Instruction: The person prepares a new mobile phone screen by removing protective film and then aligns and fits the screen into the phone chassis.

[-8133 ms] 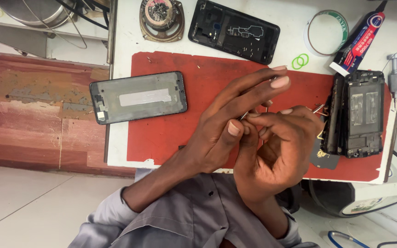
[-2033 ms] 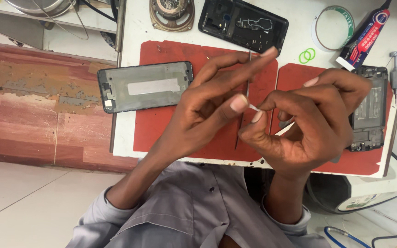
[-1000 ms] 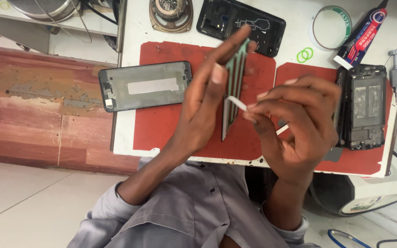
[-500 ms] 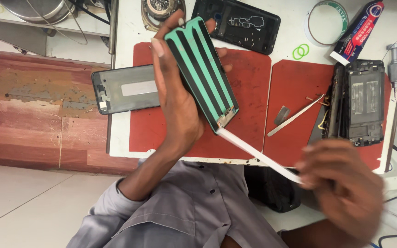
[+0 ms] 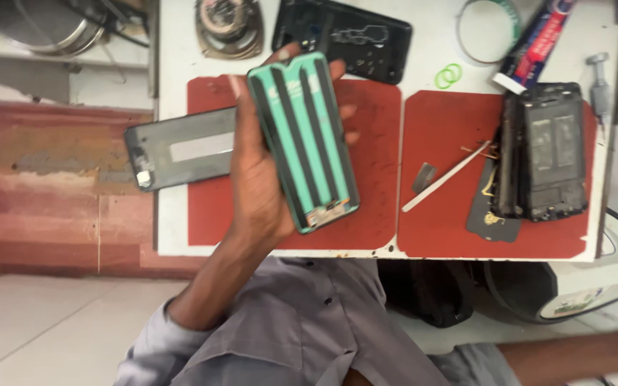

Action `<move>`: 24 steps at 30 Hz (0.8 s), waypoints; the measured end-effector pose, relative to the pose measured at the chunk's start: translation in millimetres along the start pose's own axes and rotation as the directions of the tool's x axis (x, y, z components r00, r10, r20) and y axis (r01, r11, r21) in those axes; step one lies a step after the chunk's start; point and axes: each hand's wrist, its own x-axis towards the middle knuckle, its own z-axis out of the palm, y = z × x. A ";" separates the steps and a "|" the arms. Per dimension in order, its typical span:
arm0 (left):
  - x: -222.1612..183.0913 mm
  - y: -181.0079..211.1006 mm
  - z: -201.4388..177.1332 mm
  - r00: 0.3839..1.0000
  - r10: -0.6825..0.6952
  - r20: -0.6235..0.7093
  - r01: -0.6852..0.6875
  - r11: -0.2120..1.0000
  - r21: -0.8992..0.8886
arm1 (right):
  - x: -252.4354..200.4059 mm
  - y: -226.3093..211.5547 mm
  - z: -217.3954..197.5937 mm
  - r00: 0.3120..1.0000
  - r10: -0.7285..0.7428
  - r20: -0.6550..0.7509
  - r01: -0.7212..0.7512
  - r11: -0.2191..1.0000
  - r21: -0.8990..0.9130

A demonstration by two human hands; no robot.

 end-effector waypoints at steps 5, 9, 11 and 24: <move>-7.1 3.0 4.1 0.997 -0.072 -0.025 0.074 0.991 0.108 | -6.1 -15.7 13.2 0.998 0.063 -0.018 -0.065 0.990 -0.121; -6.1 -0.1 11.8 0.997 -0.070 -0.035 0.075 0.980 0.185 | -22.0 -21.3 49.6 0.984 0.155 0.092 -0.165 0.980 0.114; -5.6 -3.3 15.9 0.994 -0.091 -0.064 0.099 0.987 0.129 | -19.0 -23.8 71.8 0.927 0.275 0.256 -0.247 0.959 -0.137; 3.1 -12.5 21.2 0.985 -0.175 -0.005 0.172 0.966 0.191 | 8.0 6.8 68.5 0.975 0.062 0.214 -0.034 0.991 -0.132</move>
